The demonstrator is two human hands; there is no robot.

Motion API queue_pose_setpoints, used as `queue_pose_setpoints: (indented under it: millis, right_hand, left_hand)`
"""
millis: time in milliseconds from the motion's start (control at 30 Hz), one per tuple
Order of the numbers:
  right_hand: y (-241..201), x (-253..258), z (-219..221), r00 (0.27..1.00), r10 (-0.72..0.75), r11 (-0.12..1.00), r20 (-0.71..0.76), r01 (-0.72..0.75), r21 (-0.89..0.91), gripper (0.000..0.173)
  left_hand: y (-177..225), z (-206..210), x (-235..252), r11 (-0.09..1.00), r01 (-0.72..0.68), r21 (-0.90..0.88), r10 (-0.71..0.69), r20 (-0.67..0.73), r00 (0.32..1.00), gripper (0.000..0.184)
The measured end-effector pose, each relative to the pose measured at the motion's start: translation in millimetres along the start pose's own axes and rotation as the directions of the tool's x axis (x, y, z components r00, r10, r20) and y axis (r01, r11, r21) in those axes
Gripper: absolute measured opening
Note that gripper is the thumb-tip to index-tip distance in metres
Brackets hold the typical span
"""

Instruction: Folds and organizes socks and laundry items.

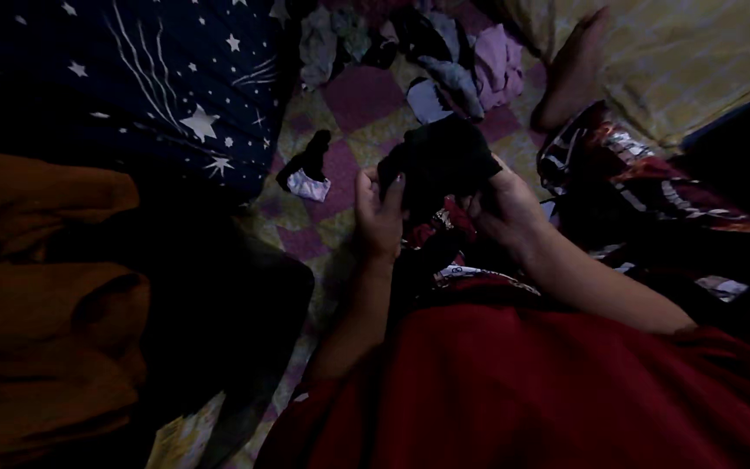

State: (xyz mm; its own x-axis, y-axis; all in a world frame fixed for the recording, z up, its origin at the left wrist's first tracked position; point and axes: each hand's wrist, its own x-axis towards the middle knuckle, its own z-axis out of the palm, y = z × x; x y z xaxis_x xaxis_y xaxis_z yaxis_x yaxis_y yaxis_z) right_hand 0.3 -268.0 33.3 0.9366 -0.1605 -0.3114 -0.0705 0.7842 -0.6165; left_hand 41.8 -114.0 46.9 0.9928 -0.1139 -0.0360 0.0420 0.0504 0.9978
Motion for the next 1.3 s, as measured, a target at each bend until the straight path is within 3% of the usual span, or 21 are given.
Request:
queue_pose_setpoints:
  millis: [167, 267, 367, 500, 567, 633, 733, 800, 867, 933, 1000, 1067, 1100, 1167, 1233, 1300]
  right_hand:
    - [1.4, -15.0, 7.2, 0.982, 0.154, 0.930, 0.113, -0.183, 0.318, 0.029]
    - [6.7, -17.6, 8.4, 0.944, 0.291, 0.879, 0.155, -0.327, 0.347, 0.038]
    - [7.7, -12.2, -1.7, 0.875, 0.351, 0.821, 0.333, -0.459, 0.339, 0.042]
    - [-4.2, -5.3, -12.8, 0.771, 0.501, 0.758, 0.394, -0.610, 0.229, 0.049]
    - [-4.0, -3.4, -15.9, 0.744, 0.577, 0.741, 0.337, -0.650, 0.169, 0.053]
    - [-0.3, -2.0, -17.8, 0.764, 0.607, 0.769, 0.221, -0.634, 0.080, 0.054]
    - [11.8, 1.1, -18.8, 0.890, 0.427, 0.888, -0.159, -0.446, -0.114, 0.037]
    - [15.1, 2.2, -22.9, 0.956, 0.115, 0.941, -0.269, -0.191, -0.279, 0.028]
    - [7.0, -7.3, -28.9, 0.976, -0.207, 0.828, -0.065, 0.139, -0.543, 0.024]
    - [0.0, -12.3, -33.0, 0.933, -0.339, 0.635, 0.125, 0.325, -0.701, 0.031]
    - [-3.7, -11.0, -39.4, 0.900, -0.399, 0.506, 0.174, 0.374, -0.777, 0.032]
    - [-14.8, -11.9, -42.2, 0.897, -0.413, 0.463, 0.156, 0.354, -0.813, 0.026]
    - [-21.3, -13.3, -43.0, 0.904, -0.407, 0.487, 0.128, 0.333, -0.807, 0.024]
    - [-32.2, -17.1, -43.4, 0.938, -0.346, 0.701, -0.002, 0.258, -0.665, 0.020]
    - [-40.3, -23.8, -38.4, 0.971, -0.167, 0.953, -0.174, 0.113, -0.282, 0.012]
    - [-41.4, -27.9, -32.1, 0.960, 0.039, 0.995, -0.276, -0.013, 0.098, 0.012]
  left_hand:
    - [-18.9, 6.3, 4.4, 0.990, -0.116, -0.083, 0.121, 0.067, 0.990, 0.021]
    - [-26.0, 18.7, 3.5, 0.967, -0.206, -0.151, 0.227, 0.136, 0.964, 0.022]
    - [-27.8, 23.6, 3.9, 0.952, -0.272, -0.142, 0.301, 0.253, 0.919, 0.022]
    - [-15.7, 23.4, -4.0, 0.982, -0.189, -0.030, 0.182, 0.442, 0.878, 0.043]
    - [-14.4, 26.2, -8.6, 0.995, -0.101, -0.005, 0.090, 0.497, 0.863, 0.046]
    - [-14.1, 29.8, -9.9, 0.992, -0.117, 0.051, 0.078, 0.481, 0.873, 0.045]
    - [-24.6, 38.5, -4.0, 0.938, -0.312, 0.149, 0.252, 0.322, 0.912, 0.042]
    - [-26.7, 41.5, 0.8, 0.883, -0.364, 0.298, 0.309, 0.215, 0.926, 0.045]
    - [-23.0, 44.3, 2.8, 0.848, -0.320, 0.424, 0.281, 0.154, 0.947, 0.047]
    - [-18.5, 47.1, 2.4, 0.834, -0.264, 0.484, 0.222, 0.143, 0.964, 0.046]
    - [-15.1, 49.4, 1.4, 0.830, -0.260, 0.493, 0.196, 0.179, 0.964, 0.042]
    - [-13.9, 50.4, 0.9, 0.843, -0.284, 0.456, 0.192, 0.239, 0.952, 0.041]
    - [-14.8, 50.1, 0.2, 0.853, -0.305, 0.424, 0.199, 0.276, 0.940, 0.043]
    - [-20.0, 46.7, 0.0, 0.872, -0.354, 0.338, 0.220, 0.375, 0.900, 0.046]
    - [-25.4, 41.6, 2.4, 0.892, -0.377, 0.252, 0.239, 0.446, 0.863, 0.047]
    - [-28.4, 42.8, 3.5, 0.953, -0.274, 0.132, 0.187, 0.458, 0.869, 0.043]
